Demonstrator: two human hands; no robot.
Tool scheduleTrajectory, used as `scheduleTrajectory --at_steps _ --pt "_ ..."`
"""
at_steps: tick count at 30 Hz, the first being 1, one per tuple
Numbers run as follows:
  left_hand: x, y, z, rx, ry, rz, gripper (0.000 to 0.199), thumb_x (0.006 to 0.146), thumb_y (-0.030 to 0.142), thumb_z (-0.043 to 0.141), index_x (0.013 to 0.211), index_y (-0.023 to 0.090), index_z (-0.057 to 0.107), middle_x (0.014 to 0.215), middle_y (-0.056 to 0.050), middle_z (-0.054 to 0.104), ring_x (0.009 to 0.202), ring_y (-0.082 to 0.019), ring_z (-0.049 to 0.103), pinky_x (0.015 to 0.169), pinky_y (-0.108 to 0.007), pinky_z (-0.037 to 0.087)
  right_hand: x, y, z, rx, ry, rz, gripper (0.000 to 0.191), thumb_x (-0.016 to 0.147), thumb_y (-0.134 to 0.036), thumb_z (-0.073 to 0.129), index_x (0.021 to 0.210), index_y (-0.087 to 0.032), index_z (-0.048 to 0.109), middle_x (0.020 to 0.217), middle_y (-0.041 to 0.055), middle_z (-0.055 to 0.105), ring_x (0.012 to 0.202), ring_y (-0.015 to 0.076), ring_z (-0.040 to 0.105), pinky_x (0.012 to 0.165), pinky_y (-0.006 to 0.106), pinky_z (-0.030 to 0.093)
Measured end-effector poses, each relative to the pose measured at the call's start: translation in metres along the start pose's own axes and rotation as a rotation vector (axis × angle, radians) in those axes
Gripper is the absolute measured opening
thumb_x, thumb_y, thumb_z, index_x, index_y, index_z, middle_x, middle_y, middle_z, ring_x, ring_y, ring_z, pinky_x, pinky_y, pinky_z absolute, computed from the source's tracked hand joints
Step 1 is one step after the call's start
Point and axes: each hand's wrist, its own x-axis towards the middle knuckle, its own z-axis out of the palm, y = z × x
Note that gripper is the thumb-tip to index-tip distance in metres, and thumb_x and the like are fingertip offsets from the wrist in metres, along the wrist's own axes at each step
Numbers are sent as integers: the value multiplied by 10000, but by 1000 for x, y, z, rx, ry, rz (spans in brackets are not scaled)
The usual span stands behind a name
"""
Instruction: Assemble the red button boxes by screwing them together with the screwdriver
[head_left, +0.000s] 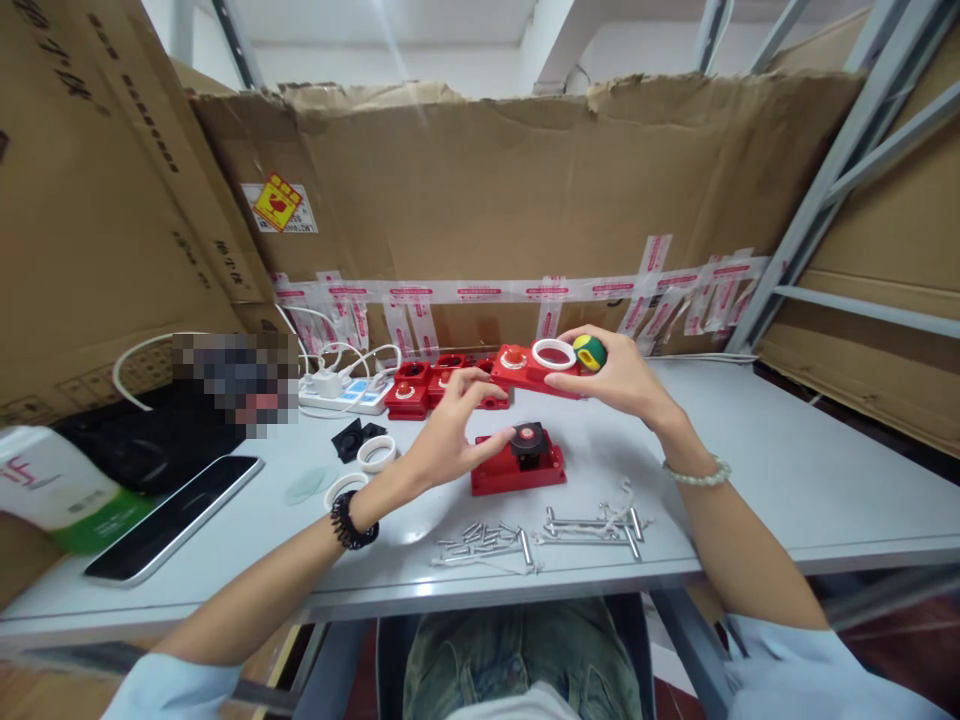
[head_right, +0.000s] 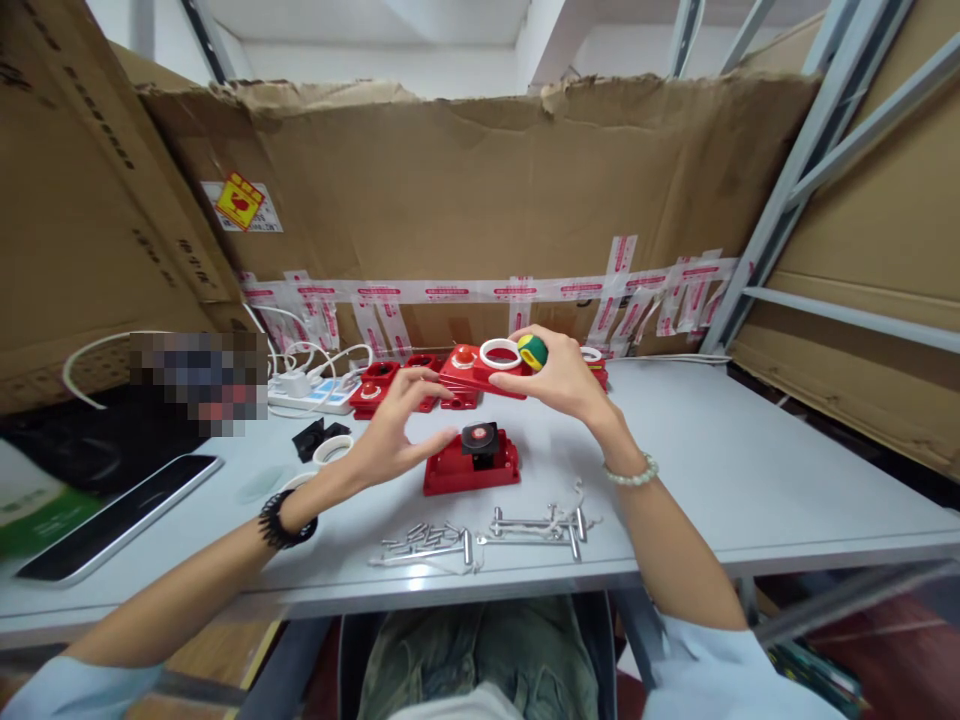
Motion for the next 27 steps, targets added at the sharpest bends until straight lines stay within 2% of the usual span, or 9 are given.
scheduleTrajectory --at_steps 2,6,9,12,15,18,22,24,27 --pt "2 0 5 -21 -121 -9 279 868 388 625 1062 202 550 1195 -103 485 1156 -230 510 977 -366 459 1 4 0 -20 51 24 456 640 -488 751 971 -189 655 892 36 695 784 197 618 716 330 481" --pt "5 0 16 -29 -161 -56 322 857 421 638 1079 205 552 1194 -103 521 1151 -247 529 1012 -408 437 2 8 -2 -64 102 51 436 625 -485 754 930 -186 670 849 32 698 759 195 621 700 329 481" --pt "6 0 22 -29 -284 -53 388 851 425 640 1164 219 541 1235 -113 543 1157 -278 541 1000 -448 443 3 8 -4 -83 179 71 456 615 -503 750 932 -184 670 865 41 699 769 206 623 691 334 482" --pt "7 -2 26 -45 -381 -28 367 862 397 629 1171 213 552 1214 -109 581 1100 -266 584 965 -426 466 3 8 -4 -83 209 76 472 619 -512 745 949 -183 665 898 50 702 790 215 628 720 350 486" --pt "9 -2 29 -119 -403 -34 263 882 351 609 1095 200 572 1070 -73 662 966 -218 640 877 -359 501 3 9 -2 -93 198 80 466 624 -513 739 947 -184 665 899 54 705 796 222 631 739 364 484" --pt "11 -1 29 -176 -375 -48 225 871 336 628 1037 190 584 990 -50 694 905 -193 654 824 -317 504 3 8 -1 -102 196 87 466 621 -515 735 943 -185 668 896 56 706 799 227 632 740 372 482" --pt "11 1 16 -186 -301 -63 228 873 353 628 1026 186 595 975 -43 699 891 -182 652 830 -312 496 3 8 -1 -102 202 91 469 620 -523 733 939 -185 666 900 58 706 810 230 633 752 378 482" --pt "6 -2 0 -165 -271 -88 255 872 375 626 1042 188 598 1004 -50 696 915 -186 646 845 -318 492 3 8 0 -106 197 87 460 627 -519 733 936 -186 664 900 57 704 814 228 633 758 380 483" --pt "-12 -18 -34 -52 -240 -166 297 878 415 604 1072 190 592 1039 -63 688 943 -200 635 855 -329 487 2 7 1 -102 173 77 429 646 -512 727 927 -194 660 877 45 701 787 215 634 745 377 491"
